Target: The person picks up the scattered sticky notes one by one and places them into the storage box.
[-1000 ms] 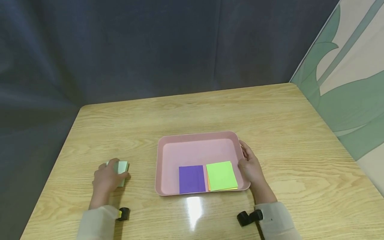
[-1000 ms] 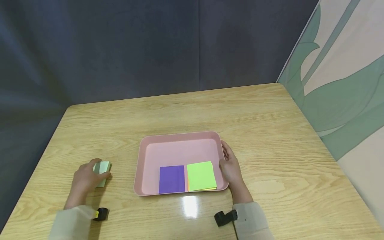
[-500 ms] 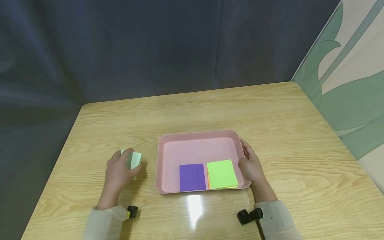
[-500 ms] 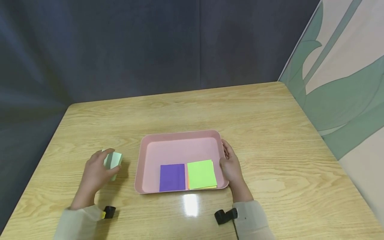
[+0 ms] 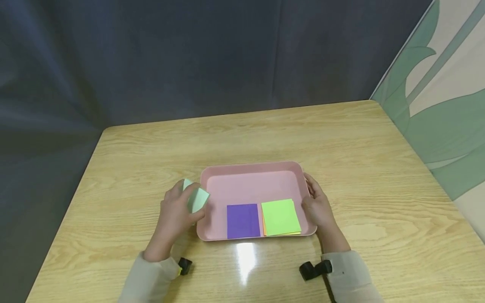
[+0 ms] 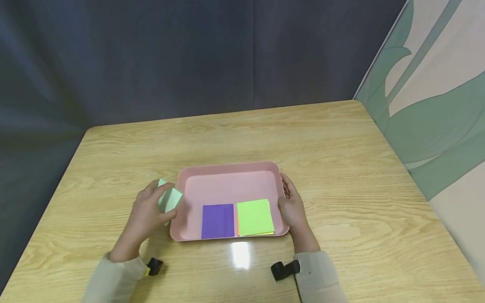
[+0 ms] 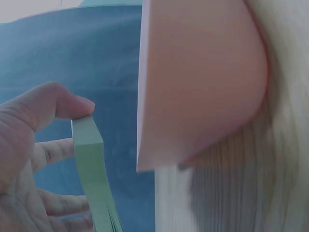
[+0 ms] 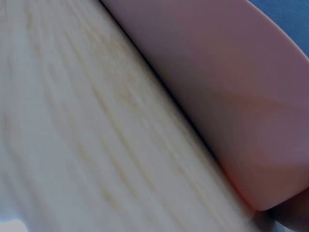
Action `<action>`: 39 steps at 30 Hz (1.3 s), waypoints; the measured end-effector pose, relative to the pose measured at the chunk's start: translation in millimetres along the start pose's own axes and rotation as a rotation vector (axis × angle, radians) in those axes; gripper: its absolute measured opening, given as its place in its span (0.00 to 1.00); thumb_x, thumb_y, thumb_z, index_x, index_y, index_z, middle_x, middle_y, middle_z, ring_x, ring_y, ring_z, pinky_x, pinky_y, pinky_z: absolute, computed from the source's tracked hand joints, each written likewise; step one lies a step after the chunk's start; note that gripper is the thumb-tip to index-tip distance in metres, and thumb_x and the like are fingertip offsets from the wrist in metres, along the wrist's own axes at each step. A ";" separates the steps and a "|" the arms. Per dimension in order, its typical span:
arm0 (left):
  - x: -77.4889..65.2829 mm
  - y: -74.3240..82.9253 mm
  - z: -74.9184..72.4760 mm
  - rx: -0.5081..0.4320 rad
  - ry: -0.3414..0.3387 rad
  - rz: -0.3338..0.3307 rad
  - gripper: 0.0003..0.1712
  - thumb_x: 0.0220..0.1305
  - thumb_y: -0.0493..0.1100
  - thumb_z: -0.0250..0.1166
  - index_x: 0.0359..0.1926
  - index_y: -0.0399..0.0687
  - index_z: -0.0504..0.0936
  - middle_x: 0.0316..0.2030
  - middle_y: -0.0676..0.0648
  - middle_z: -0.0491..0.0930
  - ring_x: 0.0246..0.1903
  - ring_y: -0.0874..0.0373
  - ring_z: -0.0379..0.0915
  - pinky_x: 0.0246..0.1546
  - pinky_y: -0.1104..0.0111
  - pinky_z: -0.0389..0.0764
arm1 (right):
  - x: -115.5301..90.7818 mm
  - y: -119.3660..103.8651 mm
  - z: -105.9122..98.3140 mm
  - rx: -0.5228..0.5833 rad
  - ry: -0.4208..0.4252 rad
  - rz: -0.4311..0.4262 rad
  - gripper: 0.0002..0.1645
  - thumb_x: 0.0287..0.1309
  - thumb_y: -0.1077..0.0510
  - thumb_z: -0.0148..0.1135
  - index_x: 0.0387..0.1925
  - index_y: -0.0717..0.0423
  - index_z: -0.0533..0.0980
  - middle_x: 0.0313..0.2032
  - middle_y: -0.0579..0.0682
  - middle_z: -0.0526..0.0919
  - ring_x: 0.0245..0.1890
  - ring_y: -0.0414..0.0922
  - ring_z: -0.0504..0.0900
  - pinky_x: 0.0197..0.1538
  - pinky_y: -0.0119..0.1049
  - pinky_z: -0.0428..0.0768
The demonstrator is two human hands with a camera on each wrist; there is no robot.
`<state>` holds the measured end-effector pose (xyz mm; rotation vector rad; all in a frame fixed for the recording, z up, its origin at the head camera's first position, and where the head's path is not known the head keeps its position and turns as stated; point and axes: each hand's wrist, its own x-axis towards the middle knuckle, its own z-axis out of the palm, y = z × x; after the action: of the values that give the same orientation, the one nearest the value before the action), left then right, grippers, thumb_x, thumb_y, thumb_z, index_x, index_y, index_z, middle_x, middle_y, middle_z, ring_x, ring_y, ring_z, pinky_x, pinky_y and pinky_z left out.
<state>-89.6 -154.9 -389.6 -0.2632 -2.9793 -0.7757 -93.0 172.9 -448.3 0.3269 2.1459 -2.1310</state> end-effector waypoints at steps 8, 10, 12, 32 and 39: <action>2.7 15.0 16.2 0.001 -0.042 0.167 0.32 0.37 0.48 0.69 0.50 0.52 0.73 0.55 0.33 0.60 0.50 0.37 0.58 0.43 0.46 0.60 | 1.0 0.0 -0.5 0.029 -0.008 -0.008 0.45 0.40 0.77 0.36 0.65 0.53 0.47 0.62 0.56 0.53 0.59 0.50 0.53 0.58 0.45 0.54; 3.3 17.8 20.1 0.008 -0.080 0.213 0.32 0.37 0.47 0.68 0.50 0.55 0.73 0.56 0.36 0.60 0.51 0.40 0.57 0.43 0.48 0.61 | 1.5 0.5 -0.8 0.026 -0.007 -0.009 0.45 0.40 0.77 0.36 0.65 0.53 0.47 0.62 0.57 0.53 0.59 0.50 0.53 0.58 0.45 0.54; 4.0 19.9 23.2 0.019 -0.128 0.262 0.32 0.35 0.46 0.68 0.50 0.56 0.73 0.57 0.38 0.59 0.53 0.42 0.56 0.45 0.49 0.61 | 1.5 0.2 -0.8 0.025 -0.005 -0.011 0.45 0.40 0.77 0.36 0.65 0.53 0.47 0.62 0.57 0.53 0.59 0.50 0.53 0.58 0.45 0.54; 13.6 26.5 44.3 -0.006 -0.490 0.465 0.37 0.38 0.49 0.68 0.55 0.57 0.70 0.61 0.44 0.54 0.58 0.49 0.50 0.53 0.52 0.52 | 1.1 2.1 -0.6 0.051 -0.011 -0.015 0.44 0.43 0.77 0.35 0.65 0.53 0.47 0.62 0.57 0.52 0.60 0.51 0.52 0.59 0.44 0.54; 15.8 29.2 46.6 -0.029 -0.517 0.437 0.38 0.39 0.50 0.69 0.57 0.58 0.68 0.62 0.47 0.54 0.57 0.51 0.51 0.53 0.53 0.54 | 2.3 3.2 -1.7 0.057 -0.003 -0.021 0.44 0.41 0.77 0.36 0.64 0.54 0.48 0.62 0.57 0.53 0.59 0.51 0.54 0.58 0.45 0.56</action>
<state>-100.3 -104.6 -414.8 -1.2383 -3.1527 -0.7882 -94.4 174.8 -451.9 0.3074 2.0995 -2.2059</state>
